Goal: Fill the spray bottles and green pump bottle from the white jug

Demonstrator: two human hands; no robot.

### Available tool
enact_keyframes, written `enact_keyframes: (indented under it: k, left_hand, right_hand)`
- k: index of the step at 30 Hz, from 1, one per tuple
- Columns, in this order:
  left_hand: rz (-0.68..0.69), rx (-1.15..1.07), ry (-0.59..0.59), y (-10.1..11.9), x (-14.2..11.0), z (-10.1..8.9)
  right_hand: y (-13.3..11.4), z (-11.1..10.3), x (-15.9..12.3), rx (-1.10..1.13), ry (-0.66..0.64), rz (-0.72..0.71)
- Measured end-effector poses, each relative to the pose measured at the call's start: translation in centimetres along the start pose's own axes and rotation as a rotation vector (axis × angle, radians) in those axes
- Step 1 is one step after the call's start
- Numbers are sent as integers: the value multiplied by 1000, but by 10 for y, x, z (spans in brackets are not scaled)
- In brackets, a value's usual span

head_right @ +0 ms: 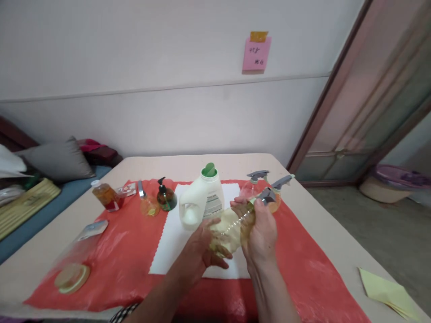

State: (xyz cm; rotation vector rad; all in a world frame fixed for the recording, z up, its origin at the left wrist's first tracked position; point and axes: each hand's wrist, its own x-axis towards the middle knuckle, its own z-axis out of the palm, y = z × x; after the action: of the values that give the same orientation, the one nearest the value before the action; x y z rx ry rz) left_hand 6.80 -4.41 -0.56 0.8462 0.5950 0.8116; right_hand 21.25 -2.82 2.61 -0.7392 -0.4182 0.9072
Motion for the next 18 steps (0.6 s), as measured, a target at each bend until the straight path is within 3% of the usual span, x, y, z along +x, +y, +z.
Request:
enact_keyframes:
  k: [4,6,9,13,15,16,18]
  left_hand:
    - [528,630,140,-8,-8,-2]
    - [655,818,144,-10,-11,-3]
    - [551,730,100,-4,-11,-3]
    - [148,301,87,16,-8,-2]
    - [2,204,48,21,-6,-4]
    - [-5,206,42,21,-6,-5]
    - [129,298,119,16,-4,-7]
  right_hand:
    - [6,3,-2,14,19,36]
    - [6,4,-2,-1,40,42]
    - [2,5,-2,-66,71,10]
    - [-1,4,-8,-225,28,-24]
    - [1,5,-13,-309,-2,-16]
    - [3,7,-15,-335,-15,-13]
    - [8,10,-20,-348,-18,-16]
